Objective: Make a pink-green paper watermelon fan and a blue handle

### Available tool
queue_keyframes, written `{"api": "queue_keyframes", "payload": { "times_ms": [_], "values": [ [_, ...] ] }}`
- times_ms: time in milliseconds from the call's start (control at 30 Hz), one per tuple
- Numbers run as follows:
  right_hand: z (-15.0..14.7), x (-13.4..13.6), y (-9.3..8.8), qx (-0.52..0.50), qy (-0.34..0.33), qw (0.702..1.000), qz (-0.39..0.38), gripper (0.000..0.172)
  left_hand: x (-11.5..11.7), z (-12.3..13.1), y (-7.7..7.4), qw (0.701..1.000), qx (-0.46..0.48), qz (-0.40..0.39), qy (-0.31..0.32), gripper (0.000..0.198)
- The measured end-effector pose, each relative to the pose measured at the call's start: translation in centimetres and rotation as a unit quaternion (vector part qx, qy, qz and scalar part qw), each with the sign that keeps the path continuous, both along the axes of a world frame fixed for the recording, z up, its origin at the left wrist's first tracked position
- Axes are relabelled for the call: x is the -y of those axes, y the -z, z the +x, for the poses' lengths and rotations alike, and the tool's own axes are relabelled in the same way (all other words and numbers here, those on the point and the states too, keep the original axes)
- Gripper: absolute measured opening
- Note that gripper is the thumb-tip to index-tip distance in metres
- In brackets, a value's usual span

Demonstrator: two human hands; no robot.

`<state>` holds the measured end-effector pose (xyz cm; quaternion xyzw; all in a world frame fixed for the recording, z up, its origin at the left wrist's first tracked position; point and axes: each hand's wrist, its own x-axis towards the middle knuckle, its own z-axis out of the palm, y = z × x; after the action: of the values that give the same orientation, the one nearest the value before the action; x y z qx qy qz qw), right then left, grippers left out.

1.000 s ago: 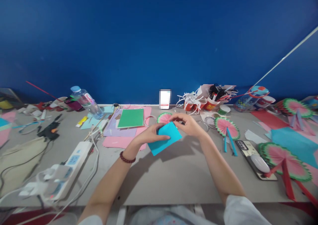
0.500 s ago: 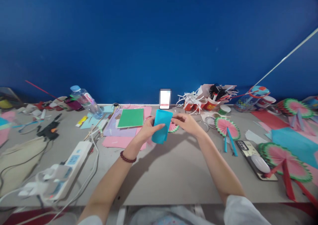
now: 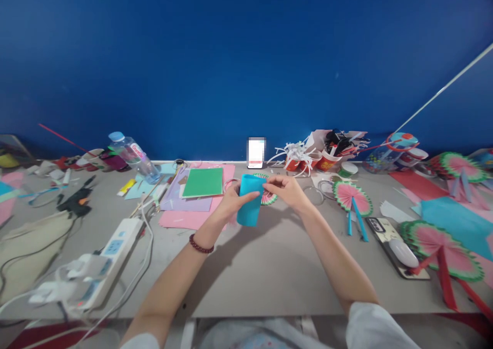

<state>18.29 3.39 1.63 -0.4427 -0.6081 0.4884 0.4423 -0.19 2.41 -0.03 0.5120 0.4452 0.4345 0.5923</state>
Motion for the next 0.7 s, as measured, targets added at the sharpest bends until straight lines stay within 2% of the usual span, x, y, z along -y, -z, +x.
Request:
{"api": "queue_keyframes", "payload": {
  "times_ms": [200, 400, 700],
  "values": [
    [-0.6, 0.0, 0.7, -0.019, -0.062, 0.998, -0.027, 0.027, 0.0, 0.1, -0.2, 0.998, 0.022, -0.039, -0.04, 0.035],
    [-1.3, 0.1, 0.9, -0.11, -0.059, 0.992, -0.006, 0.039, 0.3, 0.2, -1.3, 0.99, 0.087, -0.1, -0.053, 0.035],
    [-1.6, 0.2, 1.2, -0.169, -0.038, 0.985, -0.008, 0.035, 0.9, 0.1, -1.4, 0.988, 0.101, -0.119, -0.007, 0.035]
  ]
}}
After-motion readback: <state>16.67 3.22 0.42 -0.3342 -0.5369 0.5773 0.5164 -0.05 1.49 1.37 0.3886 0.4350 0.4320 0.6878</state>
